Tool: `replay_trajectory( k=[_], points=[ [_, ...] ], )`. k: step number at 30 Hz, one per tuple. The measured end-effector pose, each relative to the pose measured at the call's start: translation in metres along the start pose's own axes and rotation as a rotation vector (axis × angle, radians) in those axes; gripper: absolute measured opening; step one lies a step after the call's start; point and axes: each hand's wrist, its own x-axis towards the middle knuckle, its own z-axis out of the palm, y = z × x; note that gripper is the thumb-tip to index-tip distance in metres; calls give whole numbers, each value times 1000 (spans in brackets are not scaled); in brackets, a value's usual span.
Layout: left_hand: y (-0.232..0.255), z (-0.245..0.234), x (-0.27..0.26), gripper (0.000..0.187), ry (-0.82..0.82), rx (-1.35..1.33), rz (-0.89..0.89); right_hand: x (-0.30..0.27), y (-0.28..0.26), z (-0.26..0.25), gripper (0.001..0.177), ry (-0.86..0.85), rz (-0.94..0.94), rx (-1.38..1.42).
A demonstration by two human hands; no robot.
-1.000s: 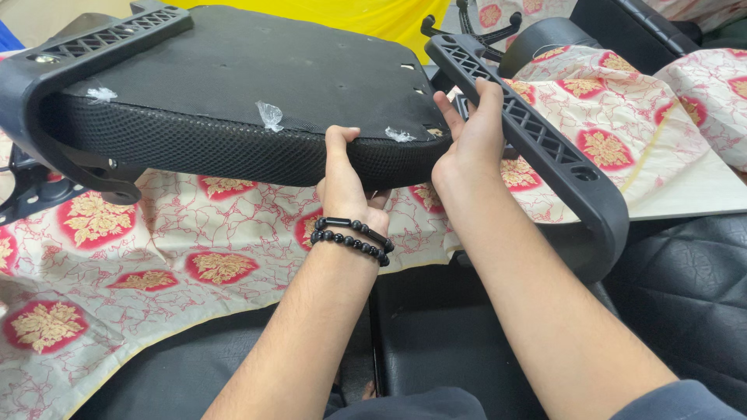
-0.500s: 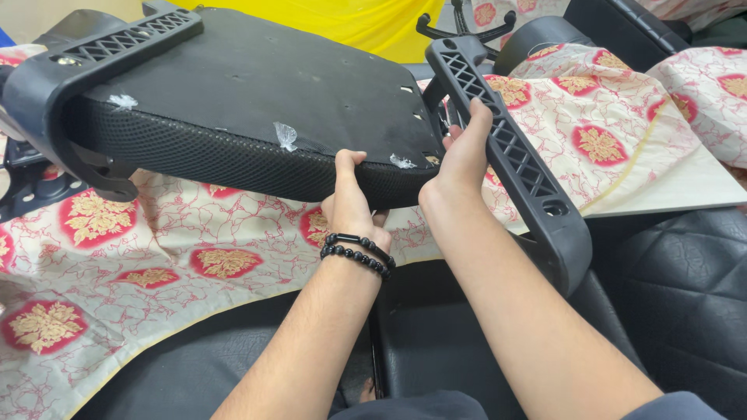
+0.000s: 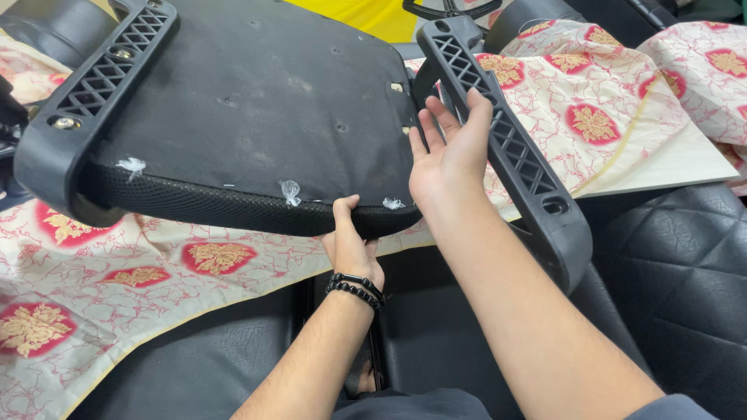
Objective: The person uses a screwdriver to tighten screws into a black plastic frame attached to an office chair seat. They then pick up a second plastic frame and align it with the seat, preparing to attach it.
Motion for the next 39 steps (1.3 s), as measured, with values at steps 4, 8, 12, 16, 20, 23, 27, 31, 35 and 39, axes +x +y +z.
replay_trajectory(
  k=[4, 8, 12, 16, 20, 23, 27, 31, 35, 39],
  points=[
    [-15, -17, 8, 60, 25, -45, -10, 8, -25, 9, 35, 80, 47, 66],
    [-19, -26, 11, 72, -25, 24, -27, 22, -54, 12, 34, 98, 94, 98],
    [-18, -27, 11, 87, 4, 72, -44, 29, -65, 10, 33, 116, 122, 100],
    [-6, -28, 7, 92, 4, 255, -150, 31, -65, 13, 35, 81, 149, 105],
    [16, -38, 6, 100, -191, 573, -325, 27, -54, 17, 33, 76, 153, 95],
    [42, -49, 10, 109, -308, 881, -448, 21, -45, 18, 35, 74, 176, 94],
    [66, -48, 10, 115, -402, 1142, -497, 17, -36, 20, 35, 92, 179, 91],
    [75, -24, 8, 101, -589, 1467, -335, 21, -29, 20, 36, 89, 174, 107],
    [84, 9, 12, 83, -593, 1389, -194, 29, -24, 19, 38, 79, 204, 131],
    [88, 44, 25, 80, -668, 1375, 31, 36, -20, 19, 35, 29, 206, 108]
  ],
)
